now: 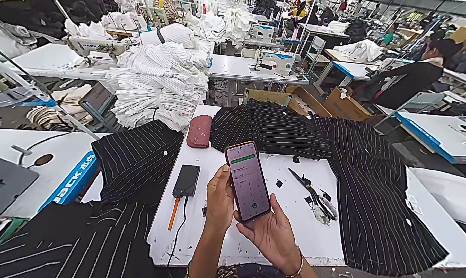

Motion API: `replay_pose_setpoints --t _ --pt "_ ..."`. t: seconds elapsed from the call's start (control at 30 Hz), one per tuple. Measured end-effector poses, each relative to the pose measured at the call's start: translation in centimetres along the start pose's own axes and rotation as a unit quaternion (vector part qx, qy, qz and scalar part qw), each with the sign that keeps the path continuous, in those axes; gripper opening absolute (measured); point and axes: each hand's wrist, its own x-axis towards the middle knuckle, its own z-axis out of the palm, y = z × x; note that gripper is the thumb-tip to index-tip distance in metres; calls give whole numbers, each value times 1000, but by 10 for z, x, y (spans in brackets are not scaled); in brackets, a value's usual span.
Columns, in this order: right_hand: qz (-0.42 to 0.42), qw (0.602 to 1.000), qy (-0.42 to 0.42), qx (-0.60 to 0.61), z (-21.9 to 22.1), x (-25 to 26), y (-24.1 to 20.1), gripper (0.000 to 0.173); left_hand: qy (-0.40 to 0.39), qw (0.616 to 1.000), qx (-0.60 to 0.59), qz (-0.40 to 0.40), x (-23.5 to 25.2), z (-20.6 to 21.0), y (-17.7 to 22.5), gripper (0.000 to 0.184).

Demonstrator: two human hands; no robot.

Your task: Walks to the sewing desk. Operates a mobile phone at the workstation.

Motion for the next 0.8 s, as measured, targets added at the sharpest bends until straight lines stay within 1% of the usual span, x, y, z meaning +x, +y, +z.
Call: replay_pose_setpoints --t 0.13,0.27,0.37,0.43,0.5,0.57,0.63,0.67,0.7,0.73,0.77,0.8 --pt "27 998 -45 33 -5 -2 -6 67 -46 999 9 14 0 -4 0 33" --pt "43 995 -67 54 -4 -5 -9 68 -83 996 4 26 -4 -3 3 31" --pt "36 995 -84 42 1 -8 -9 66 -157 986 -7 54 -2 -10 6 25" --pt "32 994 -103 23 4 -10 -11 65 -213 975 -20 65 0 -15 10 26" --pt "31 993 -115 11 7 -14 -11 64 -271 959 -45 64 3 -19 12 28" --pt "35 992 -119 3 9 -16 -11 63 -338 935 -95 49 6 -23 12 29" --pt "40 992 -122 -5 11 -18 -9 63 -400 904 -144 30 10 -27 5 36" --pt "42 992 -122 -8 12 -19 -7 63 -417 897 -148 24 10 -29 0 41" --pt "47 992 -119 -8 13 -20 -4 62 -423 894 -145 15 9 -32 -7 50" --pt "51 992 -114 -6 14 -21 0 61 -425 893 -150 -3 7 -33 -13 63" --pt "56 992 -113 -5 15 -22 3 61 -437 884 -165 -27 5 -28 -16 78" --pt "61 992 -114 -4 16 -22 5 61 -448 876 -176 -35 1 -21 -17 89"
